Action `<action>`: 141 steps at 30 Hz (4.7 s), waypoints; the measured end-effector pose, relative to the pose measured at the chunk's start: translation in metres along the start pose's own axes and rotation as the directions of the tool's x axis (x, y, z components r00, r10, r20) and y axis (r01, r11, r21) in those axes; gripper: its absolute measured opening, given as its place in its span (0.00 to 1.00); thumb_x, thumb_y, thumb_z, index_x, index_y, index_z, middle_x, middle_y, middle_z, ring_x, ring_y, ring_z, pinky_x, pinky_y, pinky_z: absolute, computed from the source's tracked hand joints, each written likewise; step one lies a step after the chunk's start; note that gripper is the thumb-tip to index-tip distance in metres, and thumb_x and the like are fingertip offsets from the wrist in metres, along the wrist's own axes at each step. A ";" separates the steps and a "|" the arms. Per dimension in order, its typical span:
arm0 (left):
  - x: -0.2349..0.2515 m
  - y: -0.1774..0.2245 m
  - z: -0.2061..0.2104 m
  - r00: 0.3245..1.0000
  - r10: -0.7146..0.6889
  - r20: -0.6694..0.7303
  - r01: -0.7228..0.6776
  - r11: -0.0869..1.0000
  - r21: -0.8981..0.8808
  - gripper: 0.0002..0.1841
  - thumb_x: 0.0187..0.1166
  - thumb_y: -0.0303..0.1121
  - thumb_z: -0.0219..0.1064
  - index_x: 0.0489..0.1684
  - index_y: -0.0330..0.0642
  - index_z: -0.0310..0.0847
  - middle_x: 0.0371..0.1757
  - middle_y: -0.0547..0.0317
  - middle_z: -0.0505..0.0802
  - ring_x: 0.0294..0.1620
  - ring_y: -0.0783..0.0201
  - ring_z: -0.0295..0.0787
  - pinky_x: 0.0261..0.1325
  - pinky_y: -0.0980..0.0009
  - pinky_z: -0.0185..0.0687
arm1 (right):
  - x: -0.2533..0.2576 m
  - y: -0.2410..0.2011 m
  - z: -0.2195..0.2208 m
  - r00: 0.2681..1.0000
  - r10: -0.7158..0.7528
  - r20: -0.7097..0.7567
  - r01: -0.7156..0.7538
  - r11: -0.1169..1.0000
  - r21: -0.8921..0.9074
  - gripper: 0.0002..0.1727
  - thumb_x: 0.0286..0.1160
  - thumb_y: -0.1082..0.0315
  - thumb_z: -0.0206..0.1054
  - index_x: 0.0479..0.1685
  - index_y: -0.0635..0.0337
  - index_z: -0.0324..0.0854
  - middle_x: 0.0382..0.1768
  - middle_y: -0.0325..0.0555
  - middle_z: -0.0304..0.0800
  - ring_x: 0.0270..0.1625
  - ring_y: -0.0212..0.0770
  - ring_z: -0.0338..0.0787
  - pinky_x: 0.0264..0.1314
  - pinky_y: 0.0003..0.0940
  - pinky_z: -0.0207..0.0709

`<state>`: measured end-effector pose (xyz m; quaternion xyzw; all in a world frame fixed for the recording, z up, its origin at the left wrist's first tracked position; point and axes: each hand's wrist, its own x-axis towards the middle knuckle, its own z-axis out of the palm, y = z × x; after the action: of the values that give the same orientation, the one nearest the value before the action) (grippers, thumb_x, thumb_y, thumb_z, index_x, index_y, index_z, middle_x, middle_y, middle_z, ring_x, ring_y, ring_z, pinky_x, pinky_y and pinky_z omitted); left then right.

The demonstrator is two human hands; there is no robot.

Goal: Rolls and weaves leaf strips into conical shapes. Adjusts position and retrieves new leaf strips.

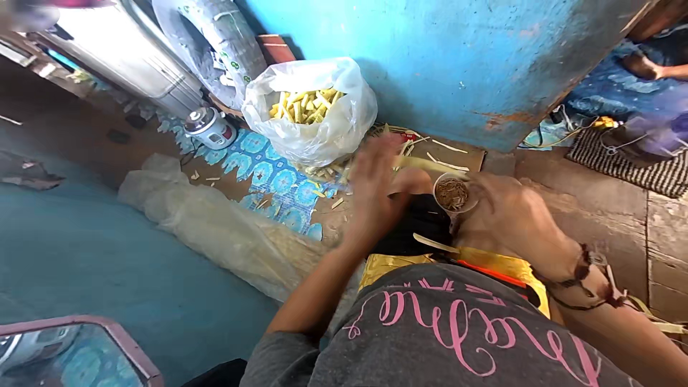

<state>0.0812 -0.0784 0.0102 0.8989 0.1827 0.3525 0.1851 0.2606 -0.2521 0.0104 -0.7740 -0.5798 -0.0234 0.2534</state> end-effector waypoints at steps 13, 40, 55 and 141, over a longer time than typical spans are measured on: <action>0.002 0.025 0.031 0.989 0.020 0.149 0.027 0.952 -0.304 0.06 0.78 0.25 0.70 0.45 0.38 0.92 0.45 0.55 0.93 0.44 0.68 0.92 0.51 0.69 0.91 | 0.004 -0.005 -0.023 0.975 -0.116 -0.189 0.127 0.991 0.049 0.12 0.78 0.63 0.67 0.46 0.54 0.96 0.38 0.46 0.95 0.37 0.45 0.93 0.37 0.47 0.86; -0.001 0.060 -0.003 0.994 -0.095 -0.053 0.033 0.728 -0.685 0.03 0.76 0.22 0.70 0.39 0.31 0.88 0.36 0.61 0.91 0.30 0.79 0.86 0.36 0.81 0.87 | 0.005 -0.037 -0.010 0.891 -0.009 -0.454 0.350 0.651 0.674 0.15 0.65 0.71 0.81 0.52 0.53 0.89 0.47 0.32 0.95 0.46 0.28 0.94 0.50 0.26 0.92; -0.010 0.058 -0.003 0.988 -0.098 0.115 0.151 0.655 -0.740 0.07 0.82 0.22 0.65 0.49 0.28 0.86 0.37 0.55 0.95 0.37 0.69 0.95 0.44 0.71 0.94 | 0.007 -0.029 -0.024 0.956 0.008 -0.294 0.199 0.718 0.667 0.08 0.78 0.64 0.70 0.43 0.58 0.90 0.38 0.30 0.91 0.37 0.19 0.88 0.39 0.15 0.85; -0.015 0.042 0.003 0.972 -0.064 0.228 0.205 0.707 -0.677 0.08 0.74 0.30 0.76 0.39 0.38 0.82 0.39 0.61 0.86 0.36 0.74 0.85 0.38 0.77 0.87 | -0.008 -0.019 0.001 0.902 0.023 0.430 -0.429 -0.042 0.902 0.16 0.88 0.62 0.56 0.39 0.53 0.89 0.37 0.42 0.97 0.38 0.36 0.97 0.49 0.32 0.92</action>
<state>0.0817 -0.1225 0.0194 0.7762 0.0839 0.2948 0.5510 0.2406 -0.2547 0.0144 -0.4459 -0.3163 0.5457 0.6351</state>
